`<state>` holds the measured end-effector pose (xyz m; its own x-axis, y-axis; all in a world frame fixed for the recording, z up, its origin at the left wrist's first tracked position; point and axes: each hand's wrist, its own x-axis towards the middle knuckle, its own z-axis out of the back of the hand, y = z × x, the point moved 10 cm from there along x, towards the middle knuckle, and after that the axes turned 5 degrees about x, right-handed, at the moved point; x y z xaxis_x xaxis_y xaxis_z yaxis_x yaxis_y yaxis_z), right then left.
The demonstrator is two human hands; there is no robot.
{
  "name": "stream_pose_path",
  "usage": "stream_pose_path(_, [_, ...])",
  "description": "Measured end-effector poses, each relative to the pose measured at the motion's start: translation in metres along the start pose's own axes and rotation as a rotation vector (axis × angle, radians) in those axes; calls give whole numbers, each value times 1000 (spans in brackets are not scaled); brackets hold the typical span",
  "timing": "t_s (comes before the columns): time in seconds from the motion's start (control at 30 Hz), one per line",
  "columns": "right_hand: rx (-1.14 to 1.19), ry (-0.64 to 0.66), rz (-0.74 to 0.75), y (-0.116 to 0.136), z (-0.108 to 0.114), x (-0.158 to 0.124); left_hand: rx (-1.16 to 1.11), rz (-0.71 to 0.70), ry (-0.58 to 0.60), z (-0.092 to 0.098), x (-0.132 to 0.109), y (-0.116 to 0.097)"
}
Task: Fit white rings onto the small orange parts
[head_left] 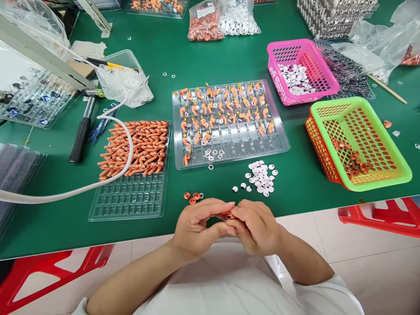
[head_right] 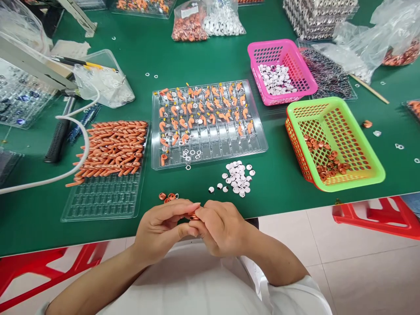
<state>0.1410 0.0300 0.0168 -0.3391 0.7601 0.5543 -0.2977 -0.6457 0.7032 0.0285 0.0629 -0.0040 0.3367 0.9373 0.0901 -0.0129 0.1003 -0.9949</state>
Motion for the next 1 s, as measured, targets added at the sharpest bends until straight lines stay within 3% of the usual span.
stream_pose_path(0.13, [23, -26, -6, -7, 0, 2, -50, 75, -19, 1, -1, 12])
stream_pose_path(0.27, [85, -34, -37, -12, 1, 3, -100, 235, -13, -2, -2, 29])
stream_pose_path(0.4, [200, -57, -209, -26, 5, 3, -55, 283, 41, -5, 2, 27])
stream_pose_path(0.53, [390, -94, -488, -46, 4, -5, 292, 124, 82, -3, 10, 6])
stream_pose_path(0.63, [502, -143, -595, -54, 4, -11, 605, -139, 24, -3, 12, -19])
stream_pose_path(0.77, [669, -181, -682, -61, -3, -14, 752, -479, -10, -14, 5, -44])
stream_pose_path(0.87, [827, -188, -807, -69, -16, -19, 819, -554, -20, -16, 3, -48])
stream_pose_path(1.0, [923, -167, -938, -75, -28, -26, 787, -505, -33, -13, 5, -47])
